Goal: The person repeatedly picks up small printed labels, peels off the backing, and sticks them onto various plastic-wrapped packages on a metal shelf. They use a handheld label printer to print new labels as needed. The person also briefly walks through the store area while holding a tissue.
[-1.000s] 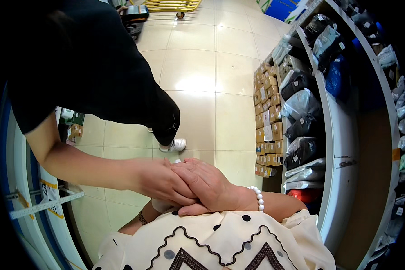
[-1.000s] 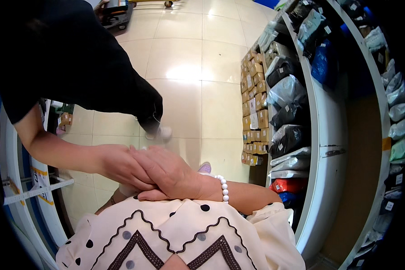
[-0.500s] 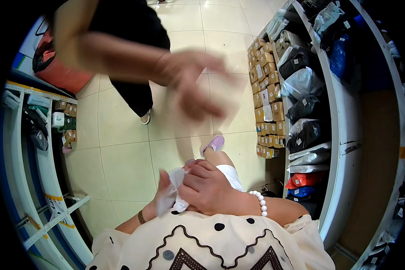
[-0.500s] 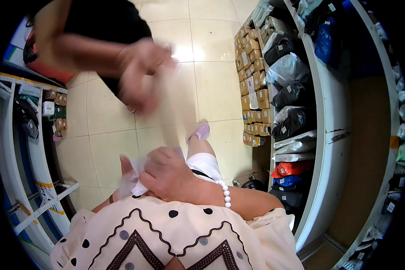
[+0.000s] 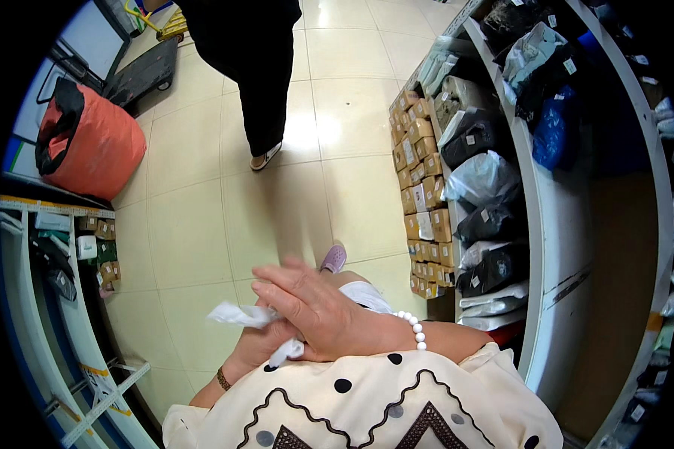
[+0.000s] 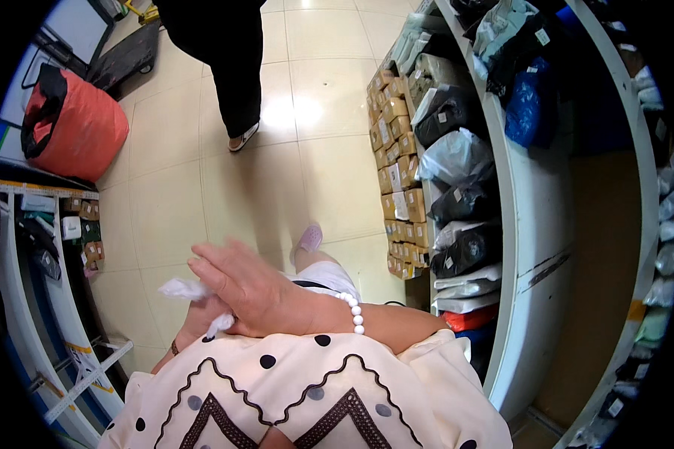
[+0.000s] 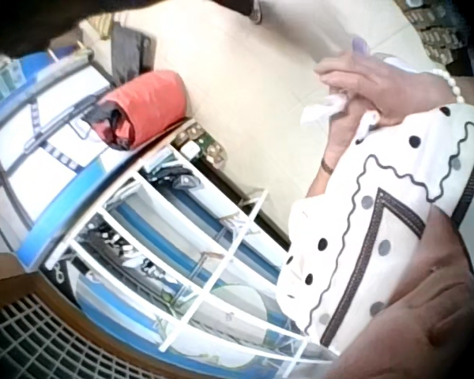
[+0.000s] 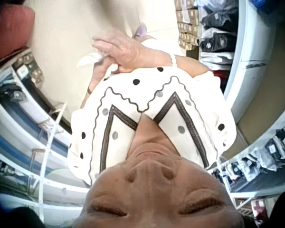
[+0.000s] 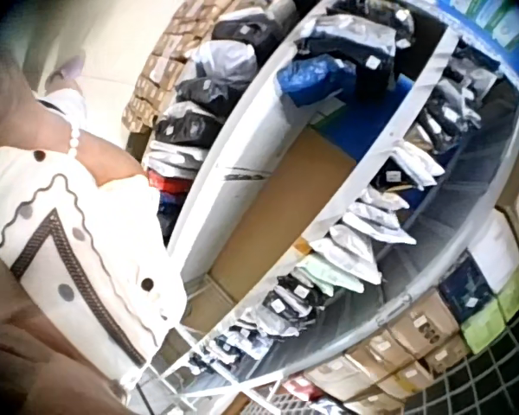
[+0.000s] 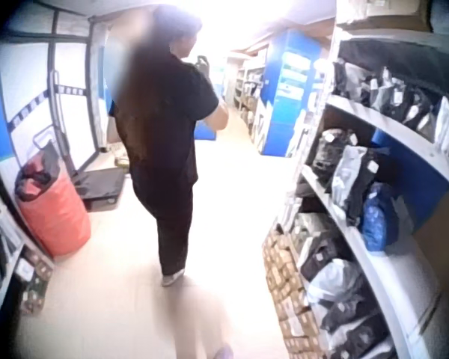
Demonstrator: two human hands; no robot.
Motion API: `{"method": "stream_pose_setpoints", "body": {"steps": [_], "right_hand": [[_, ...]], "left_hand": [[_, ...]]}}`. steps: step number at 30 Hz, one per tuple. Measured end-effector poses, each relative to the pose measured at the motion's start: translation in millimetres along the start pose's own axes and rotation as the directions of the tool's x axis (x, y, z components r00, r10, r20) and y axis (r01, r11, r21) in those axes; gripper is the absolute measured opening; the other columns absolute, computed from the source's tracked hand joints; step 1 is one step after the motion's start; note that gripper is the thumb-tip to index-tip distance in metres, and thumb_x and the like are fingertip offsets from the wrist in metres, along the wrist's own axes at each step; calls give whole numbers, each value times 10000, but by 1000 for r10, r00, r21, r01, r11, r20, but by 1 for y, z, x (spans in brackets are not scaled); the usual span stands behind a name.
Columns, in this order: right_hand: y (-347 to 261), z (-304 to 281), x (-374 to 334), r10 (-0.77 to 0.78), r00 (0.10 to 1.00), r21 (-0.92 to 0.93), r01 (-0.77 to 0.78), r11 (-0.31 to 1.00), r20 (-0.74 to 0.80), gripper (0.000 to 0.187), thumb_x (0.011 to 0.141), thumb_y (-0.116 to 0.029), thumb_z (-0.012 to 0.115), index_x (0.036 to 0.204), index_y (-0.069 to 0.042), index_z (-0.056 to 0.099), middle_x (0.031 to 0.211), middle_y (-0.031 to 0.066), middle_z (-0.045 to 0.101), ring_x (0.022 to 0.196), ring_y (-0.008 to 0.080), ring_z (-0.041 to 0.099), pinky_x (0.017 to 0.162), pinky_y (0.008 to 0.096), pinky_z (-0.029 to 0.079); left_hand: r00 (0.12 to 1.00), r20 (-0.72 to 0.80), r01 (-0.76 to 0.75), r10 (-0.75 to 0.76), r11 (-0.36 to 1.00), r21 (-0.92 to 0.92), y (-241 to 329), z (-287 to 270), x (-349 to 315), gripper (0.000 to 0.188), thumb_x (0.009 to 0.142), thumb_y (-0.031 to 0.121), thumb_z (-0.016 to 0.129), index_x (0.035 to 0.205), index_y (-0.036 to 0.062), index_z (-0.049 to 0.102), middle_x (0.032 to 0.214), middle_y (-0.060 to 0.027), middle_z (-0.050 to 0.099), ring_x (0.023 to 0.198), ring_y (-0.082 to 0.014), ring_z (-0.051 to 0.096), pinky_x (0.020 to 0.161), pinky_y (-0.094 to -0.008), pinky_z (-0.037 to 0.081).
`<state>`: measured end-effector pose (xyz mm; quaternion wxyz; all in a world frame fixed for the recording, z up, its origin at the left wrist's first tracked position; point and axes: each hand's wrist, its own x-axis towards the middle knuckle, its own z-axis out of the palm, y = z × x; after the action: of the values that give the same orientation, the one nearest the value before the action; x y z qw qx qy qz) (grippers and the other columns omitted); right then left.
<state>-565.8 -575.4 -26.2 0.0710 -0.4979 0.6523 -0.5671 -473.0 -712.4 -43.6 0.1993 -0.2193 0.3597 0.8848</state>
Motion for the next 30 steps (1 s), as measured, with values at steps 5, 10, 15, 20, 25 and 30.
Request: {"method": "stream_pose_setpoints", "body": {"steps": [5, 10, 15, 20, 25, 30], "right_hand": [[49, -84, 53, 142, 972, 133, -169, 977, 186, 918, 688, -81, 764, 1460, -52, 268, 1485, 194, 275, 1262, 367, 433, 1065, 484, 337], [137, -143, 84, 388, 908, 537, -253, 805, -155, 801, 797, -14, 617, 1487, -55, 213, 1422, 153, 365, 1162, 247, 538, 997, 366, 428], [222, -186, 143, 609, 732, 667, -292, 685, -305, 572, 887, -62, 553, 1420, -42, 347, 1280, 144, 512, 1074, 204, 586, 961, 354, 439], [295, -188, 229, 644, 733, 673, -363, 644, -220, 495, 919, -70, 532, 1390, -34, 387, 1250, 134, 542, 1070, 194, 584, 957, 345, 441], [376, -162, 360, 532, 847, 659, -404, 634, 8, 425, 966, -133, 506, 1365, -13, 422, 1282, 115, 543, 1185, 207, 527, 1028, 332, 402], [408, -105, 494, 159, 924, 720, -372, 586, 348, 573, 1025, -425, 349, 1447, -36, 339, 1430, 129, 438, 1345, 228, 374, 1134, 376, 252]], "left_hand": [[978, -63, -210, 201, 912, -352, 42, 12, 74, 139, 897, 167, 618, 892, 73, 515, 843, -40, 542, 732, -172, 561, 598, -299, 516], [789, -134, -597, 600, 695, -400, 146, -20, 98, 153, 1001, 190, 445, 897, 81, 420, 737, -42, 373, 560, -112, 341, 393, -213, 309], [656, -188, -747, 731, 593, -301, 239, -62, 110, 179, 1026, 173, 350, 888, 66, 390, 751, -56, 375, 557, -130, 338, 429, -244, 341], [676, -151, -718, 722, 598, -356, 323, -87, 172, 215, 1037, 183, 314, 873, 57, 375, 756, -75, 391, 548, -140, 349, 445, -250, 345], [742, 53, -622, 668, 716, -318, 440, -74, 243, 201, 1042, 197, 327, 938, 51, 418, 762, -84, 415, 545, -148, 348, 414, -241, 314], [824, 168, -485, 541, 827, -283, 521, -46, 318, 204, 1040, 219, 359, 907, 65, 375, 765, -93, 431, 519, -157, 386, 450, -291, 394]]}}
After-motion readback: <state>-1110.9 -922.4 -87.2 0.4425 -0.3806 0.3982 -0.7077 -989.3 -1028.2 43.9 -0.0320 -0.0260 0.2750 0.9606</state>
